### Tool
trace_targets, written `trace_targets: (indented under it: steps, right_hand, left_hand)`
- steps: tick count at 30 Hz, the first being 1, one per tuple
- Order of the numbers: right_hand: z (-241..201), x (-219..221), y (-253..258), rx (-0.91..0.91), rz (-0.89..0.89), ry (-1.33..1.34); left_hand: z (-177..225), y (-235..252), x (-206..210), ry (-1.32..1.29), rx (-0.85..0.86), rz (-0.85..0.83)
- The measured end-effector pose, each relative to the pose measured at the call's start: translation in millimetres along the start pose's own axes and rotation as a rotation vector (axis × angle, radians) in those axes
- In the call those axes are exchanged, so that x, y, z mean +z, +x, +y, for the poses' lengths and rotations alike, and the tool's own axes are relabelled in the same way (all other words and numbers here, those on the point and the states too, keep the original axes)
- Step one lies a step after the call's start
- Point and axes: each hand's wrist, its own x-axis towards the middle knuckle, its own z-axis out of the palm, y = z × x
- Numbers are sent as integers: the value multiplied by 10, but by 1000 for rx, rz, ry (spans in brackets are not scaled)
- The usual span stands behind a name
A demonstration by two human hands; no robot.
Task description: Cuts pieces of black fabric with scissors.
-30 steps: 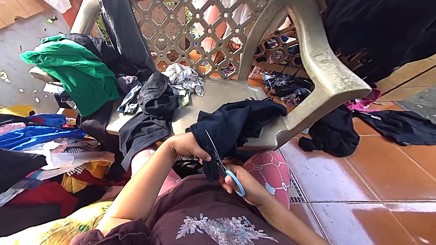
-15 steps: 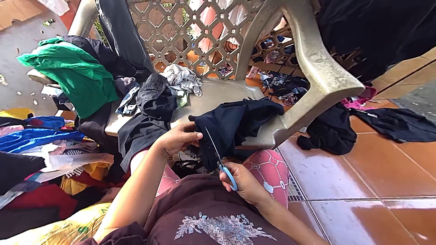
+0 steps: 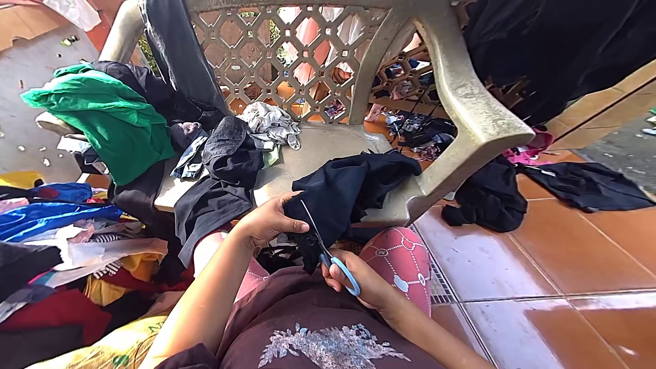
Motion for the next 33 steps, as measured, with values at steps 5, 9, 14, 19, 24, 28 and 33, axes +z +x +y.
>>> trace_targets:
  steps: [5, 9, 14, 19, 24, 28, 33]
  right_hand:
    - [41, 24, -11, -48, 7, 35]
    - [79, 58, -30, -92, 17, 51]
    - [97, 67, -43, -51, -22, 123]
    - [61, 75, -47, -80, 12, -3]
    - [81, 94, -71, -96, 64, 16]
    - [100, 86, -73, -81, 64, 30]
    - [72, 78, -62, -76, 56, 87]
  left_hand:
    - [0, 38, -43, -9, 15, -36]
    - [-11, 51, -64, -23, 33, -61]
    - [-24, 59, -68, -10, 41, -145]
    - [-2, 61, 32, 49, -14, -136]
    - [0, 81, -36, 38, -48, -142]
    - [-8, 95, -84, 57, -43, -200]
    - [-33, 157, -67, 111, -51, -284]
